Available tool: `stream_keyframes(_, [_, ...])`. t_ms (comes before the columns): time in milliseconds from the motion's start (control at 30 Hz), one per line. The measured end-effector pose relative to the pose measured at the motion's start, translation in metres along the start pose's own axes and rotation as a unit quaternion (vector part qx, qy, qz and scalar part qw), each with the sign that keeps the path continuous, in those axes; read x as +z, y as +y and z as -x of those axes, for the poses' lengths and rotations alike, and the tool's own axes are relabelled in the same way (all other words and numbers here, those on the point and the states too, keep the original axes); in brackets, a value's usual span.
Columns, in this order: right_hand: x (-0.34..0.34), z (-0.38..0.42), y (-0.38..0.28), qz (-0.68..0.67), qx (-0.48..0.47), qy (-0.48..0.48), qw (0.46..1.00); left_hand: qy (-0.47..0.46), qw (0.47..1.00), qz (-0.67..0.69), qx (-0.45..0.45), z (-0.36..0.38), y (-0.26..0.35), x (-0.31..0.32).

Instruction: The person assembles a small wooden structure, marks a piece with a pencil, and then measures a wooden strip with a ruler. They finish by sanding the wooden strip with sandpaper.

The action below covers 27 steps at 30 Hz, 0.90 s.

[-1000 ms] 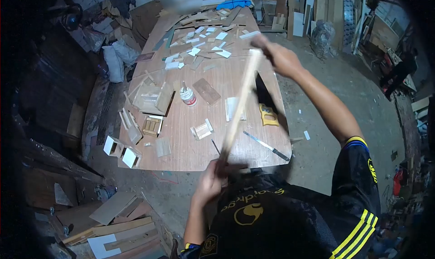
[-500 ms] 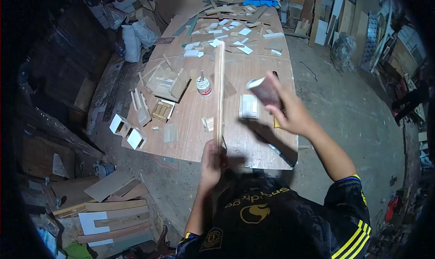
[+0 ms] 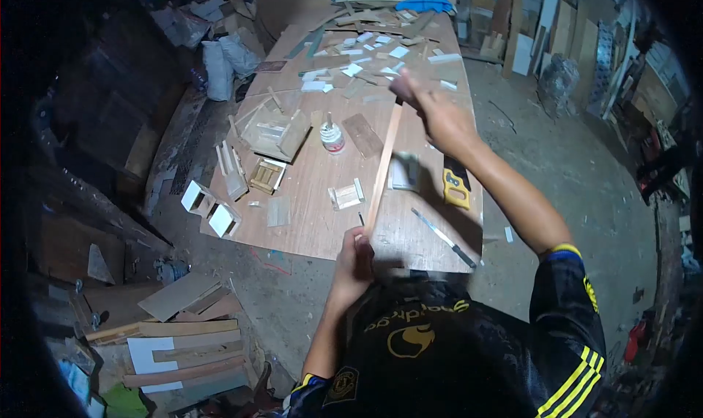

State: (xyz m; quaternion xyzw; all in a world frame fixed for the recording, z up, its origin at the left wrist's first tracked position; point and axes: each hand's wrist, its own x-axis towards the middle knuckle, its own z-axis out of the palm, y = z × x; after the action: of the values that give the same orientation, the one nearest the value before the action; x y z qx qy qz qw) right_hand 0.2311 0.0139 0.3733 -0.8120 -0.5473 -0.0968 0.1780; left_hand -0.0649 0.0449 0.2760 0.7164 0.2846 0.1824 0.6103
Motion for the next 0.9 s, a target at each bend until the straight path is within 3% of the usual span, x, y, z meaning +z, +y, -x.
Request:
stream_keyframes(100, [-0.022,0.014,-0.015,-0.040,0.016,0.054,0.998,0.013,0.994,0.089,-0.068,0.008,0.003,-0.005])
stream_keyframes(167, [-0.034,0.030,-0.029,-0.126,-0.062,0.105,0.985,0.025,0.989,0.145,-0.015,0.004,-0.002,-0.009])
stream_keyframes(300, [-0.039,0.058,-0.051,-0.247,-0.094,0.027,0.964,0.027,0.982,0.186,-0.011,0.003,0.007,-0.007])
stream_keyframes(333, [-0.039,0.063,-0.054,-0.272,-0.095,0.011,0.958,0.037,0.964,0.261,-0.040,0.001,0.013,-0.005])
stream_keyframes(400, [-0.035,0.071,-0.058,-0.296,-0.126,0.043,0.946,0.046,0.939,0.334,-0.070,-0.001,0.015,-0.002])
stream_keyframes(467, [-0.029,0.082,-0.058,-0.261,-0.138,0.028,0.955,0.034,0.948,0.309,-0.063,-0.004,0.014,-0.002])
stream_keyframes(500, [-0.029,0.089,-0.061,-0.262,-0.108,-0.030,0.959,0.029,0.949,0.308,-0.063,-0.005,0.016,-0.001])
stream_keyframes(600, [-0.011,0.101,-0.066,-0.201,-0.171,-0.051,0.963,0.026,0.963,0.252,-0.096,-0.008,0.019,0.004])
stream_keyframes(667, [-0.017,0.105,-0.069,-0.186,-0.192,-0.074,0.961,0.050,0.940,0.321,-0.106,-0.009,0.018,0.011])
stream_keyframes(700, [-0.019,0.107,-0.070,-0.171,-0.218,-0.099,0.956,0.120,0.939,0.299,-0.123,-0.007,0.047,0.025])
stream_keyframes(733, [-0.014,0.106,-0.066,-0.171,-0.214,-0.097,0.957,0.116,0.940,0.297,-0.123,-0.007,0.046,0.025])
stream_keyframes(800, [0.000,0.098,-0.051,-0.136,-0.215,-0.051,0.966,-0.005,0.956,0.288,-0.050,-0.008,0.037,0.019])
stream_keyframes(833, [-0.004,0.088,-0.045,-0.149,-0.159,-0.037,0.975,-0.149,0.943,0.299,-0.003,-0.014,0.019,0.004])
stream_keyframes(900, [0.004,0.062,-0.014,-0.060,-0.065,-0.022,0.996,-0.158,0.945,0.285,-0.011,-0.009,0.009,0.012])
